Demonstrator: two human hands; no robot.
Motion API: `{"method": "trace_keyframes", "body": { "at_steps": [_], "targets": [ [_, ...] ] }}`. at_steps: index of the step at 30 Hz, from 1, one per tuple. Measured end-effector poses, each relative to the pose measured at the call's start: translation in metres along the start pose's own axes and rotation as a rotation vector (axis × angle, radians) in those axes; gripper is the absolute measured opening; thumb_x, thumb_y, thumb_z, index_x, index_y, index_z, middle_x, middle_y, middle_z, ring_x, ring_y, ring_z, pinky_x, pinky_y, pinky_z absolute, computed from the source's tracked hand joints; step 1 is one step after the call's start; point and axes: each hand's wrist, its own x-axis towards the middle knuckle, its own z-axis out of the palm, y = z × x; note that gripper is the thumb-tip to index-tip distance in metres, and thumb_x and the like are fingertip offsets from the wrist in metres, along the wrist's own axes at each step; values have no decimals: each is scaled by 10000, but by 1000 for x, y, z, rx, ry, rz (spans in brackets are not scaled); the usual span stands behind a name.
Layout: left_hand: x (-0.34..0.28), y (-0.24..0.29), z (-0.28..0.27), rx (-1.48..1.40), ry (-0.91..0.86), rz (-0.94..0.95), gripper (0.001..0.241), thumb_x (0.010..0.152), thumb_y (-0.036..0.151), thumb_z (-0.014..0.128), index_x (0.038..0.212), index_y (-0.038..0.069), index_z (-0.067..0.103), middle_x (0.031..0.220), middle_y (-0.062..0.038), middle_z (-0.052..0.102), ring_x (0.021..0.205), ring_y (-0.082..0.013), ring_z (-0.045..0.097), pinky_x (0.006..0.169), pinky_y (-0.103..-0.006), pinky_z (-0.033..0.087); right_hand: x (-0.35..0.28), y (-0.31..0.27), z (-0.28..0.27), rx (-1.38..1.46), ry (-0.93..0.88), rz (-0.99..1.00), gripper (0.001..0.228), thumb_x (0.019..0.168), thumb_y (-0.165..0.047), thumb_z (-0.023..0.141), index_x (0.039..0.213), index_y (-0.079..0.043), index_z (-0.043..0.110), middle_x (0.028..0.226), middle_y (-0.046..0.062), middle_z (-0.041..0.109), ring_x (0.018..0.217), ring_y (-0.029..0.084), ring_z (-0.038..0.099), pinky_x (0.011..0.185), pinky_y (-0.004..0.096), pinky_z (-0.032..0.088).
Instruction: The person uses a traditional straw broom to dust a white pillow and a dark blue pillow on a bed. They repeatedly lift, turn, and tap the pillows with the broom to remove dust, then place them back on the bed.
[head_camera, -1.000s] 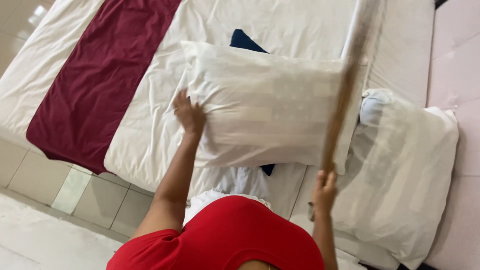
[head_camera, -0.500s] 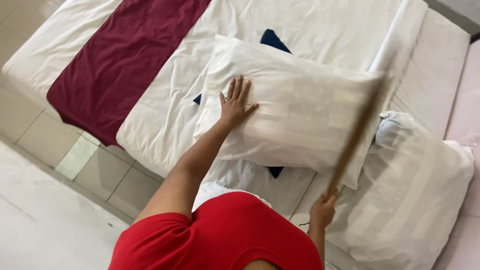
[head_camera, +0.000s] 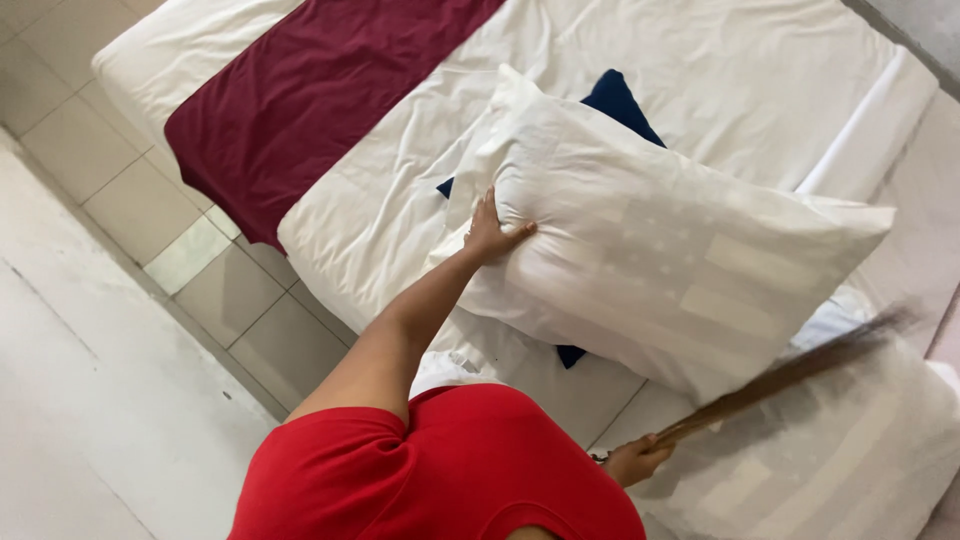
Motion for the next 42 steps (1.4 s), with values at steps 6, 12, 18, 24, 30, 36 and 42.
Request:
{"method": "trace_keyframes", "body": {
  "at_steps": [6,12,18,24,30,36,42],
  "targets": [
    [4,-12,-1,-185,-98,-132,1356,656,818,630,1596,9,82,1571,-315,308,1385,-456,447,1126,-502,415,32,-30,5,8,-78,-393,535,1165,-405,289,1479,25,346,863,96,557,603,206,573,534,361,480],
    [-10,10,-16,-124,-100,-202,1151,682,842,576,1356,-80,434,1152,-241,674,1006,-354,716,879,-413,584,-27,-74,43,-232,-598,-424,530,1039,-560,349,1152,-97,582,548,52,542,398,182,474,383,360,342],
    [9,-28,13,-79,-13,-66,691,892,588,648,1142,-42,513,1006,-205,707,879,-347,692,783,-454,539,-39,-103,47,-662,-587,-810,542,1047,-428,405,1573,-297,391,730,106,741,576,297,687,507,434,481],
    [-18,20,-24,-208,-92,-170,766,826,714,587,1130,12,627,1015,-138,686,886,-267,671,799,-384,538,32,-40,14,-600,-222,-504,562,1150,-437,266,1354,24,516,732,185,704,583,350,693,489,423,508],
    [-2,-1,-9,-183,-73,-163,792,843,709,596,1153,-20,622,996,-169,695,857,-284,682,782,-406,549,86,9,-41,-268,-95,36,377,1154,-319,389,1428,-75,476,942,161,652,726,297,655,641,451,533],
    [-27,20,-38,-456,52,-58,428,965,440,678,844,30,700,606,-5,561,490,-114,469,444,-299,387,71,67,-36,-189,-110,-107,721,1035,-640,354,1476,-79,459,972,170,663,737,316,661,651,435,512],
    [-17,33,-94,-271,215,-6,608,970,547,728,591,106,549,435,-55,438,363,-218,386,382,-367,280,18,22,-14,-189,-18,82,534,1084,-479,453,1491,-133,448,1210,373,643,1091,587,615,926,646,490]
  ]
}}
